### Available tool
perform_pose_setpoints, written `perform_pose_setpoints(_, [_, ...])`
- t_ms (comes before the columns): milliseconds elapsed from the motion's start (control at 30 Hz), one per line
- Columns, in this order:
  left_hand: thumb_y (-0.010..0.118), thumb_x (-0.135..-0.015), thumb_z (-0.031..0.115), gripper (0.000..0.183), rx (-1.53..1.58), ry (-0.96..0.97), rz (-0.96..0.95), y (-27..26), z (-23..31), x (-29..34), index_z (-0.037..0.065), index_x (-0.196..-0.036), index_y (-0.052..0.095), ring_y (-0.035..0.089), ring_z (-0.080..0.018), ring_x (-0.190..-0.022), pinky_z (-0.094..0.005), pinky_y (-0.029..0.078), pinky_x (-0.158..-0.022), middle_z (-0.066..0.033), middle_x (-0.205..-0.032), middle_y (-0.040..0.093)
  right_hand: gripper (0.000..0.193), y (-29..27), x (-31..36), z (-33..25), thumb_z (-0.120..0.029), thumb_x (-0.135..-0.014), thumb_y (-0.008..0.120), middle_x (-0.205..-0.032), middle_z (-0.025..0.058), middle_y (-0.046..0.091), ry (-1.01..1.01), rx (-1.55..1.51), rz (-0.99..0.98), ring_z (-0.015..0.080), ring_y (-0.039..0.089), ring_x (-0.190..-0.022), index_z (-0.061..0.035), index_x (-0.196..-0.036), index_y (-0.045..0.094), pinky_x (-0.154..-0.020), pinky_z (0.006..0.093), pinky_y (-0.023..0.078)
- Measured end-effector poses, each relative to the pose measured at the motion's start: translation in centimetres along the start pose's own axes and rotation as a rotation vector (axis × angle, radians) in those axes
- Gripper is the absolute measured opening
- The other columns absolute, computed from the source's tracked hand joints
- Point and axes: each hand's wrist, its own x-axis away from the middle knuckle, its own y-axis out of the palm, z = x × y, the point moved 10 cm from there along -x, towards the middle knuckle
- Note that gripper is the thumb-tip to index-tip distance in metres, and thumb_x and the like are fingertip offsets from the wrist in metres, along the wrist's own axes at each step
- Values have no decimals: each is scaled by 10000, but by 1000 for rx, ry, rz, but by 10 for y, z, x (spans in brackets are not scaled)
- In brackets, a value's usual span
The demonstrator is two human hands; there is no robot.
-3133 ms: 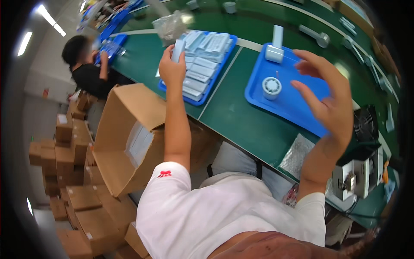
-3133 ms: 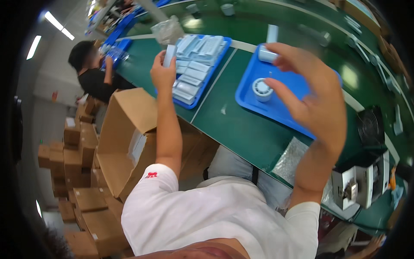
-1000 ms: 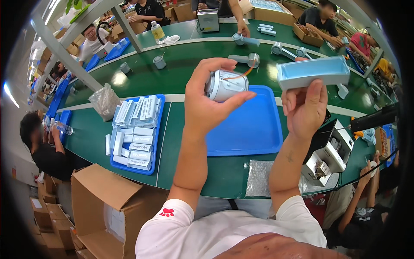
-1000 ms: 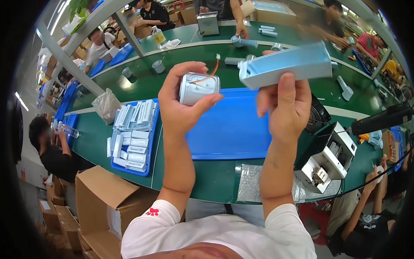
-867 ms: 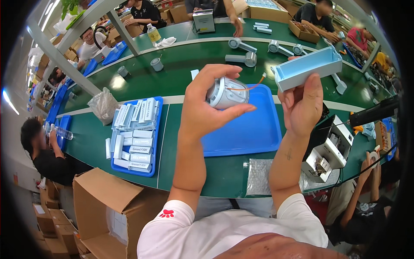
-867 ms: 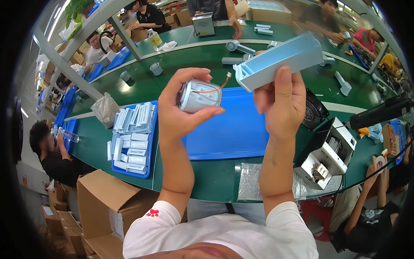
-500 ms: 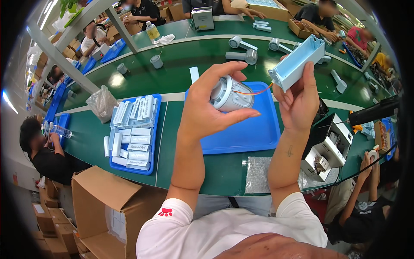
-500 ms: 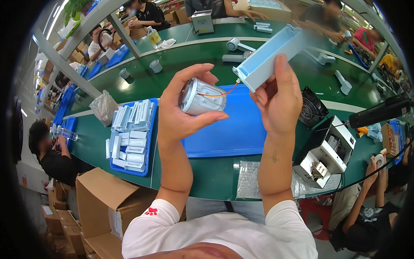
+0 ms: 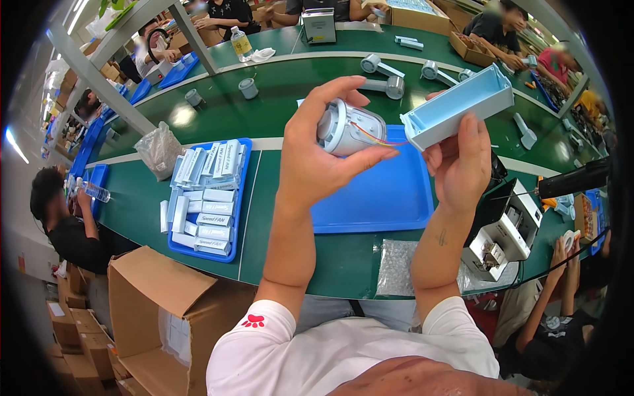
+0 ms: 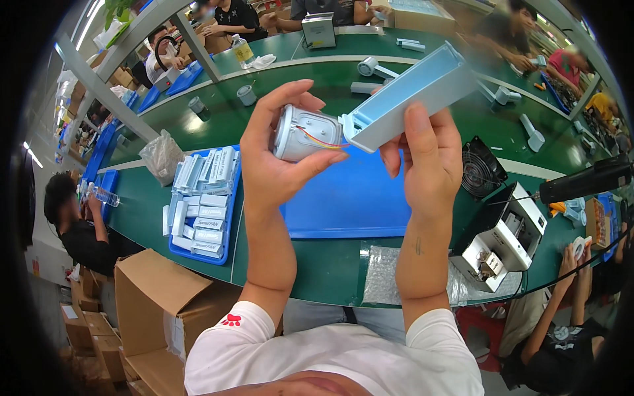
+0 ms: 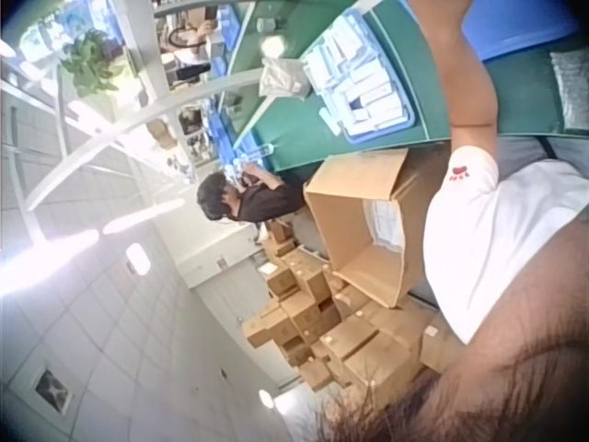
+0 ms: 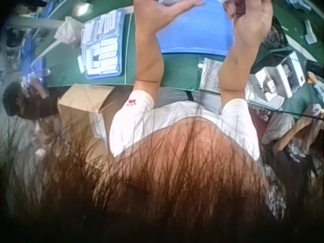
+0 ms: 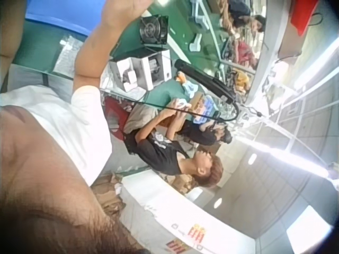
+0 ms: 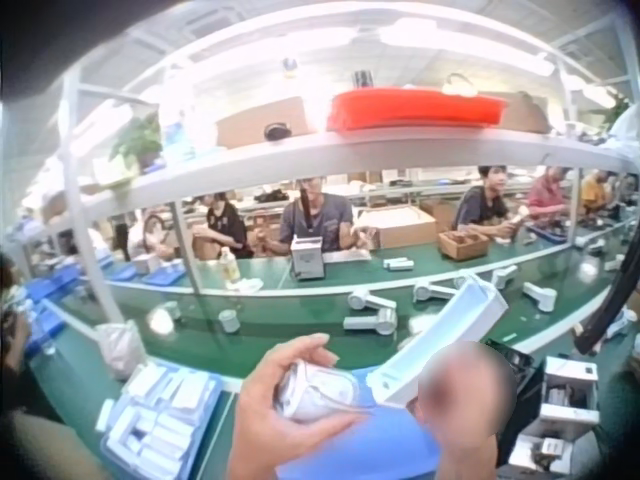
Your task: The person assembles small white handheld electronic devices at a factory workstation. They insert cylindrical components into rectangular housings, secure them with a power screwdriver, and place the finished units into a blue tray. The process is repeated for multiple units throughout the clip.
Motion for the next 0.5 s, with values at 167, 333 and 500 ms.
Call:
perform_pose_setpoints(167, [994, -624, 162, 835, 9, 4, 40, -7, -3, 1, 71, -1356, 604, 684, -158, -956, -297, 583, -816, -89, -1094, 677, 517, -1, 1, 1, -384, -1093, 464, -1063, 195, 670, -18, -14, -43, 94, 514, -520, 100, -1258, 531, -443, 234, 397])
perform_pose_setpoints(333, [1010, -586, 170, 884, 66, -32, 24, 0, -5, 1, 77, -1363, 599, 680, -158, -986, -297, 576, -839, -81, -1104, 678, 362, 12, 6, -3, -247, -1044, 594, -1175, 191, 689, -63, -57, -180, 102, 590, -633, 51, -1249, 594, -529, 228, 453])
perform_pose_setpoints(500, [999, -577, 116, 918, 55, 26, -21, 3, 4, 0, 58, -1391, 578, 665, -161, -1022, -299, 554, -886, -85, -1115, 677, 273, 29, 13, -13, -68, -924, 749, -1211, 159, 715, -200, 97, -247, 143, 687, -854, 28, -1175, 700, -694, 253, 538])
